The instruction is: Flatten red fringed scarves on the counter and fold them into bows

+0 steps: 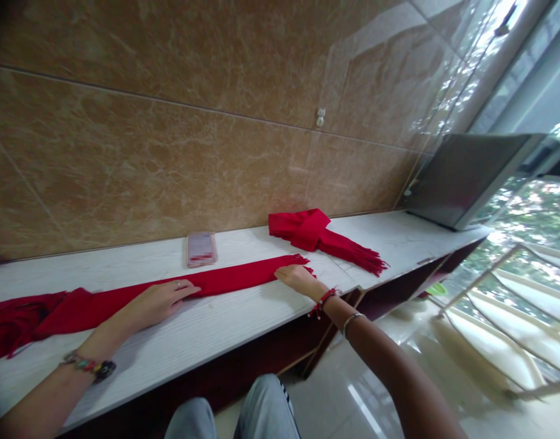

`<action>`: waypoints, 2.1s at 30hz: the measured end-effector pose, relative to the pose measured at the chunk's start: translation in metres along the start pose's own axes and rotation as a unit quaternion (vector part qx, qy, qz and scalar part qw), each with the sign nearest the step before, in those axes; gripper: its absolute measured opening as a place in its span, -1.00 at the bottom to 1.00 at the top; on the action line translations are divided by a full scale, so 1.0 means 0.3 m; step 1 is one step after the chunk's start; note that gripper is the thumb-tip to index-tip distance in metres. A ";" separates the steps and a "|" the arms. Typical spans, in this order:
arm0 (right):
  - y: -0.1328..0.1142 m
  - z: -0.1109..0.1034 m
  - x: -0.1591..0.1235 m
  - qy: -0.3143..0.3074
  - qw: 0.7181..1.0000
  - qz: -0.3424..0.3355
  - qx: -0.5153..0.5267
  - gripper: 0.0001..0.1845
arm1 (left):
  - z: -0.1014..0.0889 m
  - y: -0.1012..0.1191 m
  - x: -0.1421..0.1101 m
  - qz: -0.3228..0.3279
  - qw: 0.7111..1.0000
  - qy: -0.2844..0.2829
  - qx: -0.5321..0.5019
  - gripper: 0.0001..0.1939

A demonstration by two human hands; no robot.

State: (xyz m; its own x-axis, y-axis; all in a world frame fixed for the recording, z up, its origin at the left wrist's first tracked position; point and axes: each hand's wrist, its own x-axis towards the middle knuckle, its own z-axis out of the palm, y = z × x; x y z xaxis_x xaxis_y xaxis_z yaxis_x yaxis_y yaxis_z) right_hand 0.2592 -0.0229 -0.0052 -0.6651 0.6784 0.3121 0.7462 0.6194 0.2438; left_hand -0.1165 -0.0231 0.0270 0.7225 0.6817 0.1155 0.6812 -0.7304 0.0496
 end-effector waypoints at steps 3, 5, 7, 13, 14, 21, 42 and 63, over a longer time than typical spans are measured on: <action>0.024 0.014 0.001 -0.024 0.999 0.002 -0.028 -0.69 | -0.004 0.001 -0.012 -0.005 1.000 -0.007 -0.027 -0.46; 0.035 0.014 -0.003 -0.042 0.999 0.007 -0.014 -0.64 | -0.008 -0.006 -0.027 -0.011 0.998 -0.013 -0.053 -0.45; 0.041 -0.002 -0.008 -0.061 0.998 0.017 0.025 -0.57 | -0.012 -0.014 -0.040 -0.011 0.997 -0.019 -0.081 -0.49; -0.083 -0.100 0.100 -0.017 0.988 0.088 0.125 -0.61 | 0.031 0.000 0.000 -0.048 0.994 0.051 -0.086 -0.62; -0.130 -0.103 0.143 -0.005 0.986 0.093 0.136 -0.61 | 0.048 0.004 0.010 -0.072 0.993 0.064 -0.068 -0.60; -0.355 -0.006 0.338 -0.046 0.987 0.046 0.144 -0.46 | 0.092 -0.014 -0.024 -0.166 0.983 -0.068 0.032 -0.46; -0.163 0.027 0.236 -0.026 0.977 0.172 0.121 -0.43 | 0.082 -0.061 -0.066 -0.164 0.983 -0.079 0.004 -0.50; -0.287 0.114 0.336 -0.045 0.983 0.133 0.114 -0.48 | 0.011 -0.058 -0.114 -0.149 0.982 0.112 0.009 -0.58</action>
State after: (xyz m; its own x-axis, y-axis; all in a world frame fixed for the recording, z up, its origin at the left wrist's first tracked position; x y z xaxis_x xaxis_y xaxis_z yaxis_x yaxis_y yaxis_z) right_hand 0.1271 0.0056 -0.0260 -0.4550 0.8543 0.2512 0.8751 0.4812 -0.0512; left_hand -0.1527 -0.0334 0.0191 0.4473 0.8375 0.3138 0.8622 -0.4971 0.0977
